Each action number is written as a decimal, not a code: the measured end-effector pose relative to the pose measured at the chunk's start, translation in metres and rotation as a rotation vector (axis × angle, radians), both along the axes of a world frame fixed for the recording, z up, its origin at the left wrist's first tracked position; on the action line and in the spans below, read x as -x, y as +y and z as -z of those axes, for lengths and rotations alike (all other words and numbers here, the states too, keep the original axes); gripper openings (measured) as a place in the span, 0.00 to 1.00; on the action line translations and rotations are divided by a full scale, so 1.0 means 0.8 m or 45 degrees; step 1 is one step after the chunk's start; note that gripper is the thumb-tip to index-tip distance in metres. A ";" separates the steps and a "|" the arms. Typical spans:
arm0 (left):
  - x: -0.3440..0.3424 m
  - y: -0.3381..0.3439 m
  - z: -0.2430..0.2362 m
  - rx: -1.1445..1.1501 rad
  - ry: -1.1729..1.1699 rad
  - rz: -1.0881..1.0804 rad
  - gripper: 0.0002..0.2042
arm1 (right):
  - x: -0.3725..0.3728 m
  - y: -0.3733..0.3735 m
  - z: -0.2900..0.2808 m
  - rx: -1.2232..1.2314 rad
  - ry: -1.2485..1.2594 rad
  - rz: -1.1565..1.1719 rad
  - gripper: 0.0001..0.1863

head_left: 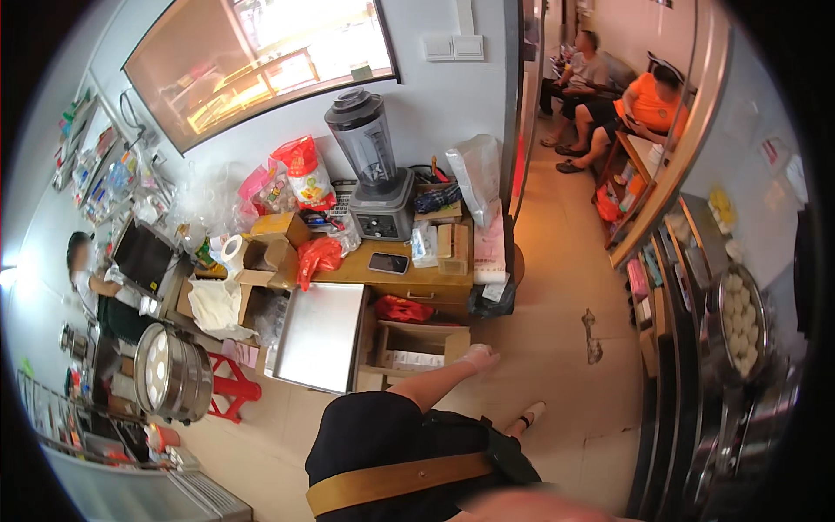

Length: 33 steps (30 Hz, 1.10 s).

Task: The person is preparing various types of steamed buns by placing them onto steamer trays and organizing them in a commercial kitchen setting.

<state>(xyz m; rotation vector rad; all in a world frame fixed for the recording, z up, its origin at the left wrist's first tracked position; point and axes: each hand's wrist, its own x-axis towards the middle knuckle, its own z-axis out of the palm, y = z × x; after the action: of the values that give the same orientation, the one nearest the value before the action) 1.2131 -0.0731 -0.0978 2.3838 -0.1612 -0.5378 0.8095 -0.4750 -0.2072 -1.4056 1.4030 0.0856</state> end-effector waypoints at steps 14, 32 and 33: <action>-0.023 -0.022 -0.010 -0.788 0.455 0.022 0.14 | -0.519 -0.323 -0.078 0.416 -0.016 -0.463 0.12; 0.138 -0.028 0.027 -0.064 0.528 -2.040 0.17 | -0.780 -0.021 0.044 0.180 0.342 -1.999 0.16; 0.162 -0.046 0.031 -0.105 0.454 -2.076 0.18 | -0.801 -0.009 0.041 0.206 0.289 -2.138 0.16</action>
<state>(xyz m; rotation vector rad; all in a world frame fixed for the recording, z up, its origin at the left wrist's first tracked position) 1.0837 -0.1102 -0.1228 1.6516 1.7647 -0.1039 1.4502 -0.4821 -0.2403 -2.3783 0.0206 1.2247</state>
